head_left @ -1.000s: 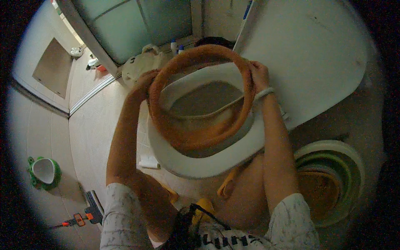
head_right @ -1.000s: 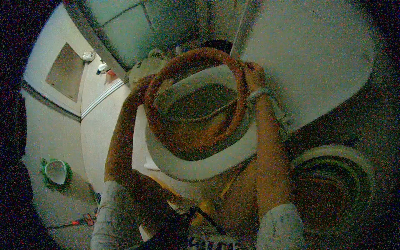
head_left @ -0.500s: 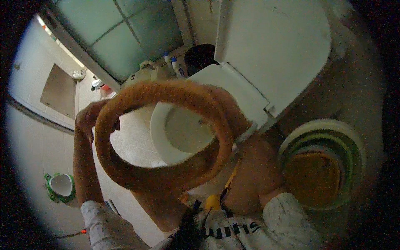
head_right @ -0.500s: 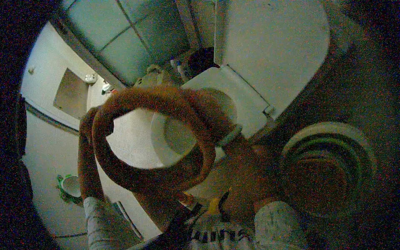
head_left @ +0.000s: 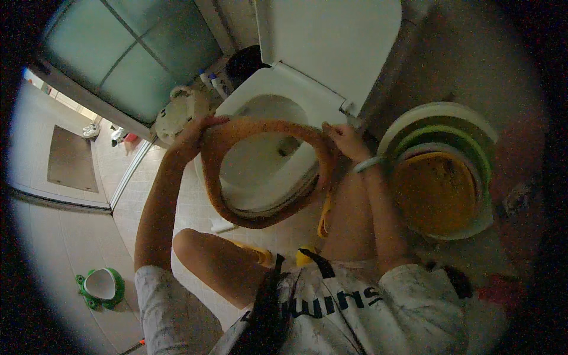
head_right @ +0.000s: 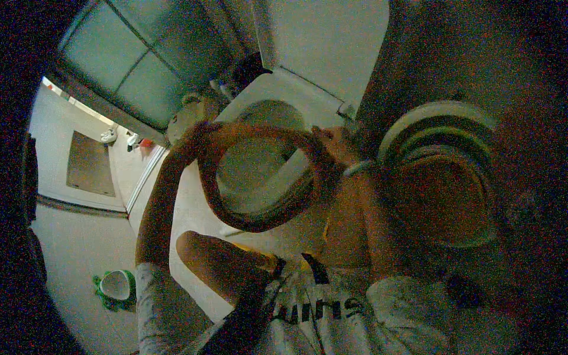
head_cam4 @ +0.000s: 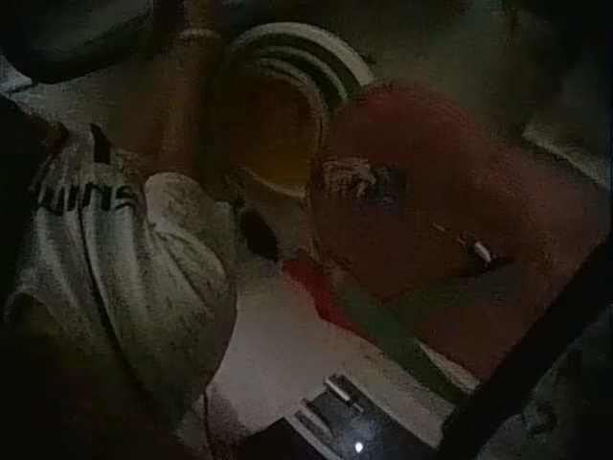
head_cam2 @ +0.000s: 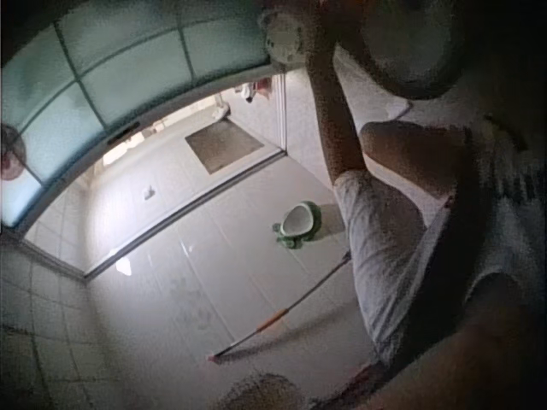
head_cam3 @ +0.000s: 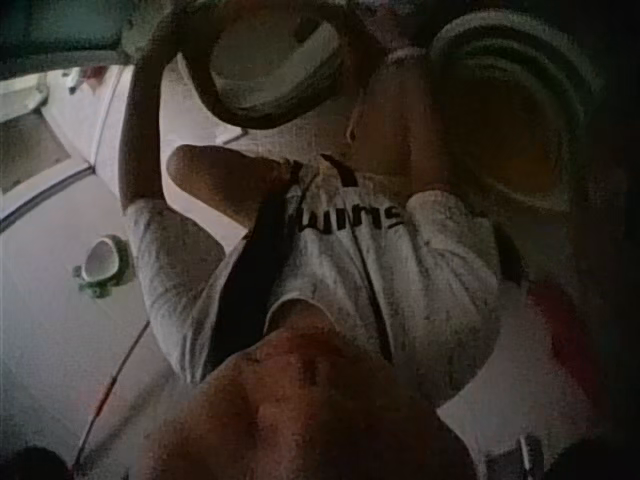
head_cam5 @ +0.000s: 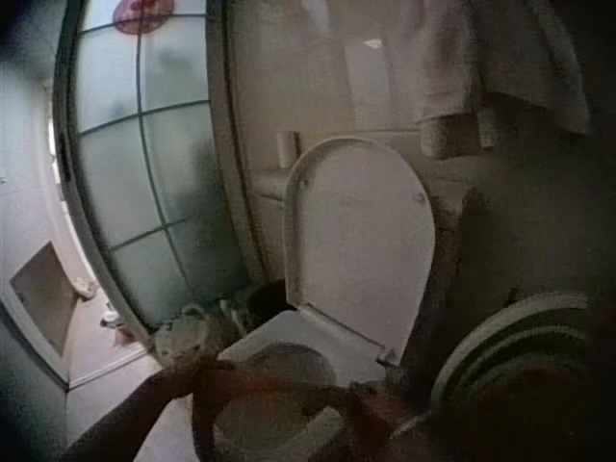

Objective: The person installs a brown fabric cover onto a white toilet seat. They stretch the cover over the rim, adjust it to fit, and secure it in place.

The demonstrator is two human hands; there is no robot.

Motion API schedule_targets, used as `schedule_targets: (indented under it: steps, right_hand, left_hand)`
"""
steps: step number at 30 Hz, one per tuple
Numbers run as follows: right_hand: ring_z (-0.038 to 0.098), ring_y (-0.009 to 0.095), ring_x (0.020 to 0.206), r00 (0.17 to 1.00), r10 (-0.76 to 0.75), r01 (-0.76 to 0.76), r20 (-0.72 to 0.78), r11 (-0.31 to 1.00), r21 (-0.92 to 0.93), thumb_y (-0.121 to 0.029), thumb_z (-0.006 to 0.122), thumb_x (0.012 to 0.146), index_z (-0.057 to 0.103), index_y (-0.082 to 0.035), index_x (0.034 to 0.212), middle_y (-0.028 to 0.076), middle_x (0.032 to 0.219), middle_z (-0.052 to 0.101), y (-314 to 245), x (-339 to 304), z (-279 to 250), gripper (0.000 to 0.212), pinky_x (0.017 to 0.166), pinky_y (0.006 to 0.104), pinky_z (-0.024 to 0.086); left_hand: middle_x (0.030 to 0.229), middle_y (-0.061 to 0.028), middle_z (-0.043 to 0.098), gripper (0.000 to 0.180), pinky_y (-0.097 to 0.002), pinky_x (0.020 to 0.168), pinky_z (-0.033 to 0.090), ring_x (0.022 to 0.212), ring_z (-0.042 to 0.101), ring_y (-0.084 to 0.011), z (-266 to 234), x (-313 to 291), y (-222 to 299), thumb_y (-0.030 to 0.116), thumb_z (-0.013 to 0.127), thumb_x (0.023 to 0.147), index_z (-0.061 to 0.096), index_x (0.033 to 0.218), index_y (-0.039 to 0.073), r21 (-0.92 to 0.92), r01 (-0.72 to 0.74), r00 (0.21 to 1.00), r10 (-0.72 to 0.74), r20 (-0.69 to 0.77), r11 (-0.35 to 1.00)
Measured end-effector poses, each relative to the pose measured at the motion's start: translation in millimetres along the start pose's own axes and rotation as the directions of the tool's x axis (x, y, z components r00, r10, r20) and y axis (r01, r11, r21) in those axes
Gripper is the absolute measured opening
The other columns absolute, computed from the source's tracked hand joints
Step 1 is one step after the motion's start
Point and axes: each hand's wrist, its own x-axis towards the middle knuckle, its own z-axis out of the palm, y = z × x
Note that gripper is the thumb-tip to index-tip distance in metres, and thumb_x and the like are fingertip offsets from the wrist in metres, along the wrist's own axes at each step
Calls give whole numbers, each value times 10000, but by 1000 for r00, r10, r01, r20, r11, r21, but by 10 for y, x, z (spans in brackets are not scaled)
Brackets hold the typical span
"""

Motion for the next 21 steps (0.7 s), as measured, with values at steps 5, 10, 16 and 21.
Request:
schedule_targets:
  steps: [5, 10, 16, 21]
  right_hand:
    - [524, 95, 759, 959, -52, 60, 278, 998, -18, -267, 594, 801, 595, 25, 903, 37, 821, 607, 122, -222, -206, 308, 678, 256, 431]
    - [516, 89, 770, 969, -97, 124, 229, 987, -105, -266, 608, 790, 596, 3, 895, 41, 825, 603, -6, -771, 147, 289, 686, 253, 422]
    - [549, 121, 775, 996, 30, -85, 85, 636, 767, -405, 580, 790, 595, -71, 920, 24, 850, 606, -350, -1088, 346, 359, 673, 257, 436]
    - [565, 157, 798, 993, 111, -87, 45, 414, 906, -403, 531, 813, 580, -72, 928, 23, 864, 601, -495, -1157, 525, 353, 697, 289, 462]
  left_hand:
    - [970, -95, 599, 296, -288, 806, 443, 881, 562, -163, 0, 337, -120, 114, 633, 737, 586, 1011, 11, -61, -77, 991, 70, -117, 995]
    - [879, -75, 611, 264, -272, 740, 465, 811, 572, -152, -470, 308, -650, -53, 596, 638, 597, 899, -11, 236, -315, 948, 291, 128, 919]
    - [813, -60, 599, 266, -284, 728, 462, 775, 563, -158, -582, 43, -780, -108, 500, 593, 584, 822, -2, 217, -358, 898, 399, -185, 908]
    - [860, -83, 600, 318, -302, 743, 461, 807, 567, -188, -714, -120, -953, -93, 495, 611, 567, 902, 13, 465, -312, 877, 440, -194, 828]
